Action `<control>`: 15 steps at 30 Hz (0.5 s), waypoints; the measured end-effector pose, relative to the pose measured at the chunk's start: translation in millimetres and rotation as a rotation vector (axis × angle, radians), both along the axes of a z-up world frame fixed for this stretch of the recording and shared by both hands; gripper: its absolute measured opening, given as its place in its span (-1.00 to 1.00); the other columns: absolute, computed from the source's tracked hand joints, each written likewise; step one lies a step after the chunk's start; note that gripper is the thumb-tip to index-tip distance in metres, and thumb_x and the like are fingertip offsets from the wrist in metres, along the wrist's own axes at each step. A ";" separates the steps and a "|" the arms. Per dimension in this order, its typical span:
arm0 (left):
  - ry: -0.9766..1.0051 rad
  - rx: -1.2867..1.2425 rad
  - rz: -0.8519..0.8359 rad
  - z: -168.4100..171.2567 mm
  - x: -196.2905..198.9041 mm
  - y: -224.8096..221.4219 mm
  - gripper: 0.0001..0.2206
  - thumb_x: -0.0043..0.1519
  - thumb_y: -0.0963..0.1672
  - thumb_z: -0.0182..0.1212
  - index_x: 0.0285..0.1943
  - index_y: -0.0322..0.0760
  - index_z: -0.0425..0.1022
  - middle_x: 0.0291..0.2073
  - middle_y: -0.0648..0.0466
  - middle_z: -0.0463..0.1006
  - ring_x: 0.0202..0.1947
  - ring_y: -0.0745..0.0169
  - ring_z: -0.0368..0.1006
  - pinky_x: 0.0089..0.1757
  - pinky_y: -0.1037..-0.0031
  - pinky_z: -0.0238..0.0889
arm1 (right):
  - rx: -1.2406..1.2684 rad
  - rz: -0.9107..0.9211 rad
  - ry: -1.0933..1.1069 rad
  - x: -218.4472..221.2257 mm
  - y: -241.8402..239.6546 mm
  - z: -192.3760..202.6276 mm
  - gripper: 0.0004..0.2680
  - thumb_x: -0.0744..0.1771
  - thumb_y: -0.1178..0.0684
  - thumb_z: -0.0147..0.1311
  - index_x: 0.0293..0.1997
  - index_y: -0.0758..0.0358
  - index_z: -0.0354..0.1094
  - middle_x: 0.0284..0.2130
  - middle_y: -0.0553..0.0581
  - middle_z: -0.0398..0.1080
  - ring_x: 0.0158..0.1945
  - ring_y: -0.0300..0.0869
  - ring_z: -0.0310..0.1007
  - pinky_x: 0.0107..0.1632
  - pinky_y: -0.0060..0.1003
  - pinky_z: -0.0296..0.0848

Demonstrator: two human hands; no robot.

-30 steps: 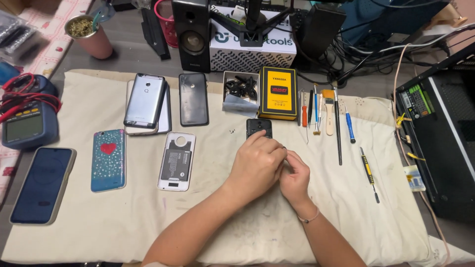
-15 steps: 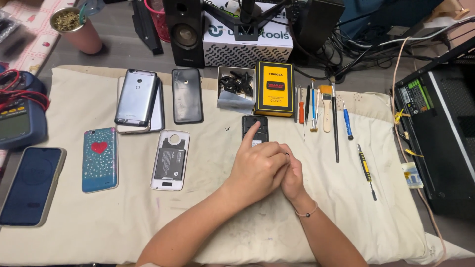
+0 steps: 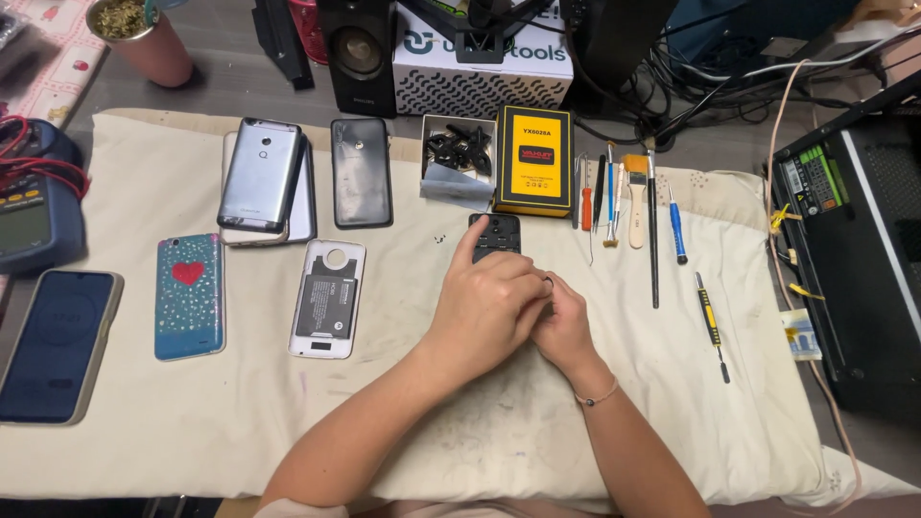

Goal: Disassembling a mobile phone by removing internal screws with a precision screwdriver.

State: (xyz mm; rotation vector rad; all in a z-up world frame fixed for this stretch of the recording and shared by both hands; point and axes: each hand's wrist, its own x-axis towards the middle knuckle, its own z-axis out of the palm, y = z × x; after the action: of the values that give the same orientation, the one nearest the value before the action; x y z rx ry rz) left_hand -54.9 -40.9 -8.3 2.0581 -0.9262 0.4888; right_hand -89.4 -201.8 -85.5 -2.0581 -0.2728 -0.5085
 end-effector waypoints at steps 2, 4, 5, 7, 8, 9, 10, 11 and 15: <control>0.002 0.012 -0.003 3.7 -1.0 1.0 -0.99 0.08 -0.19 0.38 -0.37 -0.22 0.67 -0.40 0.04 0.67 -0.16 0.06 0.60 0.30 -0.27 -0.13 | -0.010 0.012 0.046 -0.6 -16.2 -16.7 -0.85 0.28 0.13 0.31 -0.43 0.21 0.37 -0.55 0.08 0.38 -0.42 -0.13 0.45 -0.25 -0.29 0.44; 0.004 0.018 0.000 5.7 0.3 1.9 -0.98 0.09 -0.20 0.38 -0.35 -0.23 0.68 -0.40 0.04 0.67 -0.15 0.06 0.60 0.31 -0.26 -0.14 | -0.025 0.030 0.090 -1.3 -23.1 -14.4 -0.87 0.28 0.19 0.29 -0.48 0.20 0.41 -0.58 0.05 0.42 -0.45 -0.14 0.47 -0.27 -0.32 0.46; 0.013 0.014 -0.004 5.3 1.6 2.4 -0.99 0.09 -0.19 0.38 -0.35 -0.22 0.67 -0.39 0.05 0.67 -0.14 0.07 0.59 0.30 -0.25 -0.12 | 0.078 0.096 0.191 -2.7 -21.5 -4.2 -0.94 0.29 0.26 0.17 -0.38 0.24 0.45 -0.52 0.06 0.50 -0.38 -0.20 0.47 -0.19 -0.26 0.49; 0.028 0.010 -0.013 3.0 2.6 2.2 -0.99 0.09 -0.18 0.38 -0.35 -0.21 0.67 -0.38 0.06 0.66 -0.13 0.08 0.59 0.30 -0.24 -0.10 | 0.182 0.158 0.297 -5.6 -15.2 6.9 -0.89 0.30 0.33 0.06 -0.28 0.27 0.49 -0.46 0.08 0.58 -0.31 -0.26 0.46 -0.10 -0.21 0.51; 0.017 0.014 0.000 1.2 2.8 1.1 -0.98 0.12 -0.18 0.36 -0.36 -0.20 0.66 -0.38 0.07 0.65 -0.13 0.10 0.58 0.30 -0.21 -0.06 | 0.176 0.158 0.278 -6.1 -11.2 8.2 -0.91 0.30 0.30 0.09 -0.22 0.28 0.47 -0.40 0.11 0.57 -0.23 -0.23 0.45 -0.05 -0.15 0.50; 0.006 0.018 0.012 -0.6 2.9 0.0 -0.96 0.14 -0.17 0.34 -0.36 -0.19 0.65 -0.39 0.08 0.64 -0.14 0.11 0.58 0.29 -0.18 -0.01 | 0.171 0.158 0.259 -6.4 -7.2 9.5 -0.91 0.30 0.27 0.11 -0.17 0.29 0.45 -0.34 0.14 0.56 -0.15 -0.21 0.44 -0.01 -0.10 0.48; 0.011 0.018 0.011 -0.8 4.0 0.2 -0.96 0.14 -0.17 0.34 -0.36 -0.19 0.65 -0.39 0.08 0.64 -0.14 0.11 0.58 0.29 -0.18 -0.01 | 0.171 0.157 0.264 -5.0 -12.1 -5.5 -0.91 0.30 0.27 0.11 -0.17 0.29 0.45 -0.34 0.14 0.56 -0.15 -0.21 0.44 -0.01 -0.10 0.48; 0.014 0.018 0.009 -1.3 5.1 0.7 -0.97 0.13 -0.18 0.35 -0.36 -0.19 0.66 -0.38 0.08 0.64 -0.13 0.11 0.57 0.29 -0.18 -0.01 | 0.056 0.103 0.202 -3.8 -16.7 -20.8 -0.88 0.26 0.23 0.22 -0.18 0.31 0.43 -0.32 0.17 0.47 -0.16 -0.12 0.44 -0.02 -0.08 0.45; 0.069 -0.011 -0.088 -3.0 12.5 3.0 -0.98 0.10 -0.18 0.38 -0.35 -0.18 0.64 -0.30 0.10 0.63 -0.06 0.10 0.54 0.28 -0.12 0.03 | -0.067 0.061 0.140 1.4 -38.6 -57.7 -0.90 0.27 0.14 0.32 -0.29 0.29 0.49 -0.41 0.21 0.48 -0.25 0.06 0.53 -0.12 -0.02 0.49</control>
State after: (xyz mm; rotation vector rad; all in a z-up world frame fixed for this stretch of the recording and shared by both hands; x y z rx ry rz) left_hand -42.5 -37.8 -11.3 2.0019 -0.9664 0.3724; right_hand -88.0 -240.4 -143.2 -2.1320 -0.2710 -0.3207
